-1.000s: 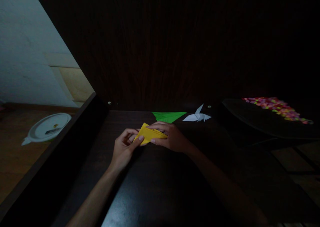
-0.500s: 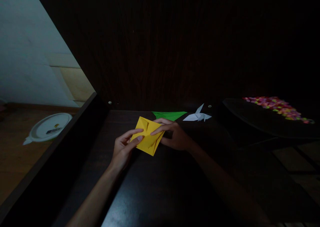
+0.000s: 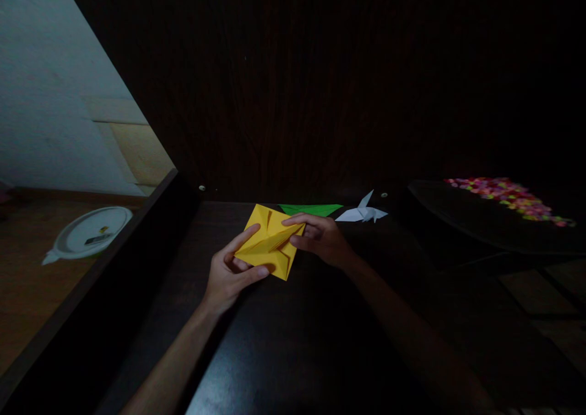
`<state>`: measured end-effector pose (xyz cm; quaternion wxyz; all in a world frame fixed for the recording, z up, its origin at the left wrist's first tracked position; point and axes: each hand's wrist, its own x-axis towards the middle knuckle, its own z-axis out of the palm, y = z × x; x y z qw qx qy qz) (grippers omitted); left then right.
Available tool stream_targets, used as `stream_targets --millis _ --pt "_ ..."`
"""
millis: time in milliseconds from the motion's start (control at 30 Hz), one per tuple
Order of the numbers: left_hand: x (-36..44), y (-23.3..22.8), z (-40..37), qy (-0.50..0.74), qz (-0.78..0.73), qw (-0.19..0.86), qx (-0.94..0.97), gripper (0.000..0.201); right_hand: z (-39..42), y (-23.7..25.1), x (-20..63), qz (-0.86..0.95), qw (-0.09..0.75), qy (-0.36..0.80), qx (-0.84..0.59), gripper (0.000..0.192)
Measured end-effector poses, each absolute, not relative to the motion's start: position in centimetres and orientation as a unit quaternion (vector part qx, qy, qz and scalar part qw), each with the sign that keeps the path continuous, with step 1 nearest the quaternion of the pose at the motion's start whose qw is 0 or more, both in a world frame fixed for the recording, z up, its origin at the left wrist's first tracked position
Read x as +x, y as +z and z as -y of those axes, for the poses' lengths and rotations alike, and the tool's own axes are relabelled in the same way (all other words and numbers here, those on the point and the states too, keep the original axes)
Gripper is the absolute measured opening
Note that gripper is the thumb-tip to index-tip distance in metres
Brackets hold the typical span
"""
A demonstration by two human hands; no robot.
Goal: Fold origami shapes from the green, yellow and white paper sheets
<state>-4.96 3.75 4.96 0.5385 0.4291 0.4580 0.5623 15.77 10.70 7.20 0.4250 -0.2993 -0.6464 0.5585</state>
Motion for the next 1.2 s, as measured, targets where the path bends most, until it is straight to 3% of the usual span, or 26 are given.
stream_targets --millis 67,233,400,567,800,967,1100,1200 --pt "-4.9 4.6 -4.0 0.568 -0.484 0.509 0.429 0.076 -10.7 7.0 15.5 0.642 0.433 0.539 -0.333 0.027" --pt "-5.0 4.4 -4.7 0.586 -0.507 0.462 0.431 0.072 -10.4 6.5 15.0 0.631 0.447 0.545 -0.323 0.042" --pt "-4.7 5.0 -4.6 0.572 -0.538 0.415 0.459 0.05 -10.0 7.0 15.0 0.702 0.444 0.414 -0.371 0.018" --pt "-4.5 5.2 -4.5 0.561 -0.554 0.344 0.511 0.024 -9.7 8.1 15.0 0.733 0.469 0.305 -0.386 0.015" --pt "-4.6 4.9 -4.5 0.559 -0.506 0.507 0.418 0.038 -10.0 7.2 14.8 0.668 0.427 0.466 -0.393 0.022" --pt "-4.5 4.7 -4.7 0.616 -0.478 0.487 0.394 0.076 -10.7 6.1 14.5 0.571 0.465 0.562 -0.377 0.039" --pt "-4.8 4.4 -4.8 0.629 -0.496 0.455 0.39 0.055 -11.2 5.8 14.7 0.579 0.463 0.552 -0.382 0.022" --pt "-4.9 4.6 -4.6 0.631 -0.499 0.474 0.357 0.048 -11.4 5.8 15.1 0.567 0.442 0.597 -0.355 0.03"
